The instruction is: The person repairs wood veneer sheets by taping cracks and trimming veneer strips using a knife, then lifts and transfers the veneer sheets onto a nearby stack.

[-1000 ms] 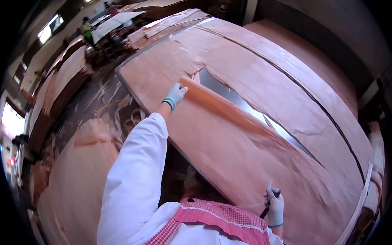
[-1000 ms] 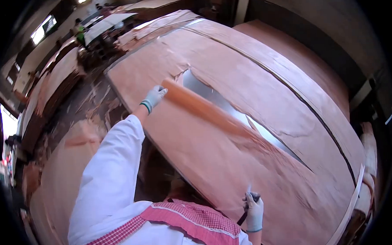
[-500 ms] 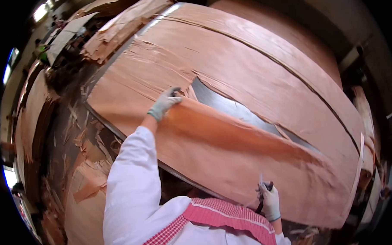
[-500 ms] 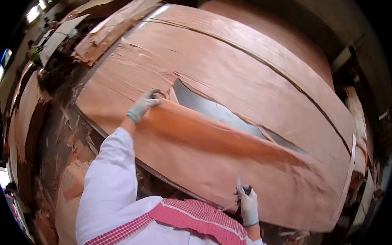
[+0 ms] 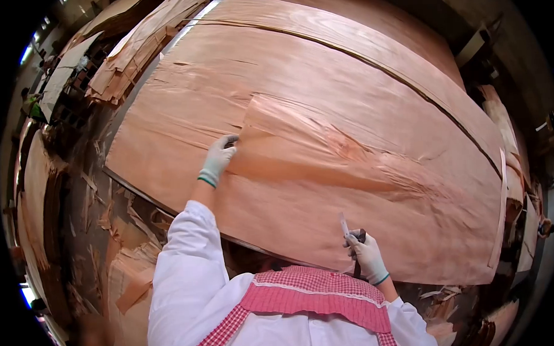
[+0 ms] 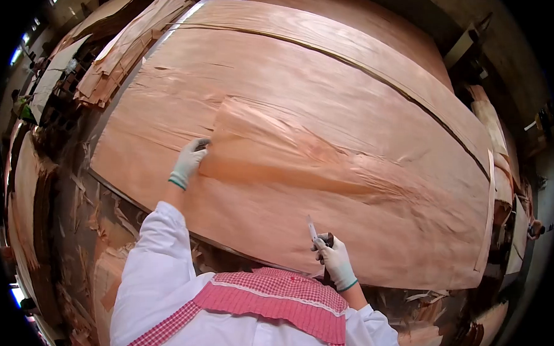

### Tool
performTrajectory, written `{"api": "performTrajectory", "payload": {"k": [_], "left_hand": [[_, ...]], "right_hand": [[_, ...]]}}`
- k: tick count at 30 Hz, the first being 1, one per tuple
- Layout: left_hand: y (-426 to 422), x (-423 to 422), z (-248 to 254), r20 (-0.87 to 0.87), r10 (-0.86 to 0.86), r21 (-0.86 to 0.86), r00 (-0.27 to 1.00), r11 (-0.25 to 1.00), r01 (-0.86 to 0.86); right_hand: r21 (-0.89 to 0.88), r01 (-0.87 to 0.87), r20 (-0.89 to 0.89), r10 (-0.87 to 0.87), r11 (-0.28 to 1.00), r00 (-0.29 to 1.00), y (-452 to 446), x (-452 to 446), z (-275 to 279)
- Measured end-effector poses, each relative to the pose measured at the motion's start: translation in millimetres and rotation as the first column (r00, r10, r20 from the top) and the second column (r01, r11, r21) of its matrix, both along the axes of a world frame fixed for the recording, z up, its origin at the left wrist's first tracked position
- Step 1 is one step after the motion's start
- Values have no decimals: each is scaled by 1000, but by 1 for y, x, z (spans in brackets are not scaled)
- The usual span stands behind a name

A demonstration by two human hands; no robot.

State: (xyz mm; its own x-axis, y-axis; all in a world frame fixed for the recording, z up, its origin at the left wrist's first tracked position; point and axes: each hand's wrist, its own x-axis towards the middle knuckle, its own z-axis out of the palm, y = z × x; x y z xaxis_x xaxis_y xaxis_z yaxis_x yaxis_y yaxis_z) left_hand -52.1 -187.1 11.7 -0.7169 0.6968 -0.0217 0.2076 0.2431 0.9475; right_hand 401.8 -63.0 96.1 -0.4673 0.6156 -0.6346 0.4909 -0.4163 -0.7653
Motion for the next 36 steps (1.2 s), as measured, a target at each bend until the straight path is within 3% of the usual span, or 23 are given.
{"api": "performTrajectory", "payload": {"k": [2, 6, 8, 11, 14, 18, 19, 22, 25, 26, 29, 31, 32, 33, 35, 36], "left_hand": [[6, 5, -5, -471, 52, -146, 881, 980, -136], [25, 28, -25, -714, 94, -88, 694, 971, -223], [33, 57, -25, -714, -201, -372, 671, 920, -120], [28, 96, -54, -767, -310, -451, 562, 884, -127], [28, 97, -48, -672, -357, -531, 649, 843, -86], [-5, 128, -48, -693, -427, -621, 581, 763, -179], [-23, 143, -47, -631, -450, -658, 632, 742, -130], [-83, 192, -55, -688, -344, -561, 639, 811, -168], [-127, 243, -36, -621, -350, -634, 701, 750, -187], [-147, 258, -31, -584, -322, -656, 745, 727, -201], [-218, 294, -36, -536, 114, -475, 836, 779, -410], [-274, 320, -17, -479, 434, -426, 763, 645, -634], [-302, 309, -15, -426, 596, -417, 681, 539, -732], [-342, 308, -47, -494, 701, -333, 515, 394, -857], [-407, 303, -64, -257, 940, -345, 224, 127, -930], [-451, 300, -113, -225, 974, -285, 21, -45, -957]], "right_hand": [[-3, -1, -6, 1, 1000, 1000, -1, -3, -1], [-16, 28, -3, -28, 999, 1000, -5, -5, -6], [-21, 38, 4, -38, 999, 999, -6, -5, -7], [-6, 22, 13, -22, 1000, 1000, -9, -4, -10], [0, 10, -3, -10, 1000, 1000, -12, -3, -10], [-22, -43, -29, 42, 999, 999, -14, -1, -9], [-18, -70, -31, 69, 997, 997, -15, -4, -7], [-19, -174, -101, 171, 985, 980, -21, -13, -10], [36, -273, -142, 275, 961, 951, -32, -19, -9], [47, -335, -148, 338, 941, 929, -41, -27, -12], [10, -447, -218, 438, 894, 872, -63, -38, -31], [-24, -485, -186, 473, 874, 861, -81, -26, -9], [-31, -514, -168, 502, 857, 848, -87, -42, -13], [-32, -556, -151, 546, 831, 824, -95, -51, -12], [-23, -608, -114, 602, 794, 790, -99, -68, -6], [-7, -630, -113, 625, 777, 772, -103, -77, -9]]}}
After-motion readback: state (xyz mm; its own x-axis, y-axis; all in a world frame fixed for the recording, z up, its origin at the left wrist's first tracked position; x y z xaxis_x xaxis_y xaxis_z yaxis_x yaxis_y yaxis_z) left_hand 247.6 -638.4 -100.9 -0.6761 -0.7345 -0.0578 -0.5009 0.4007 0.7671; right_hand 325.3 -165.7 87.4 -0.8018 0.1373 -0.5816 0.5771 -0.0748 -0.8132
